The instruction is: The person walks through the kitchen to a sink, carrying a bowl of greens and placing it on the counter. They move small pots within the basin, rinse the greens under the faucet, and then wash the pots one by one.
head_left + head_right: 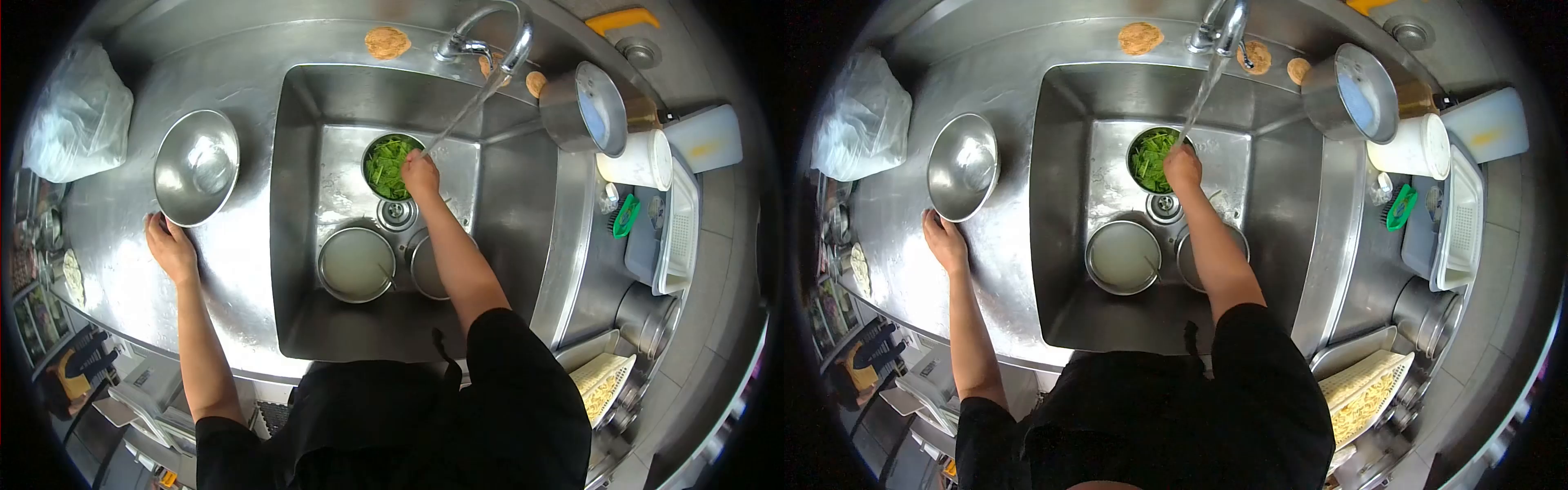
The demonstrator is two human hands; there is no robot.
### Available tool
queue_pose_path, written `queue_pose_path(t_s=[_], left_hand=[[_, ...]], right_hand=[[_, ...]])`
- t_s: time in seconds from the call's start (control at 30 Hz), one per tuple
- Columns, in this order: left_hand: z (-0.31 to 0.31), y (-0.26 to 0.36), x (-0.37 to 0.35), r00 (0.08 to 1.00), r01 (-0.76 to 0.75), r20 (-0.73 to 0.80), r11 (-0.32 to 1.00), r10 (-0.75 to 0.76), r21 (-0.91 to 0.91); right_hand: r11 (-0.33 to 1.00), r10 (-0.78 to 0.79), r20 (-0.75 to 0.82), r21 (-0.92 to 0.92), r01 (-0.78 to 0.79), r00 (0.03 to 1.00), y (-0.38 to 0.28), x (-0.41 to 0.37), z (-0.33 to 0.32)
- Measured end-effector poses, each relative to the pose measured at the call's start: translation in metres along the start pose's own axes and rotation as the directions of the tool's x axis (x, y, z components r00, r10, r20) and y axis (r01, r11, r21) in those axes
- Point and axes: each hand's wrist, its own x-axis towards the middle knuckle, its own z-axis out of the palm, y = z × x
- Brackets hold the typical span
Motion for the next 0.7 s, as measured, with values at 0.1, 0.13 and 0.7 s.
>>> queue_pose_path(t_s=[0.1,0.13,0.7], left_hand=[[0.0,0.002,0.0,1.0,0.003,0.001,1.0,-0.003,0.015],[-0.001,0.003,0.0,1.0,0.012,0.002,1.0,-0.012,0.018],[0.0,0.005,0.001,0.999,0.02,0.033,0.998,-0.022,0.059]], right_hand=[[0.992,0.084,0.114,-0.103,-0.072,0.99,0.003,0.013,0.019],[0.983,0.121,0.177,-0.158,-0.093,0.977,0.001,0.015,0.022],[0.935,0.011,0.472,-0.317,0.158,0.882,0.003,0.032,0.034]])
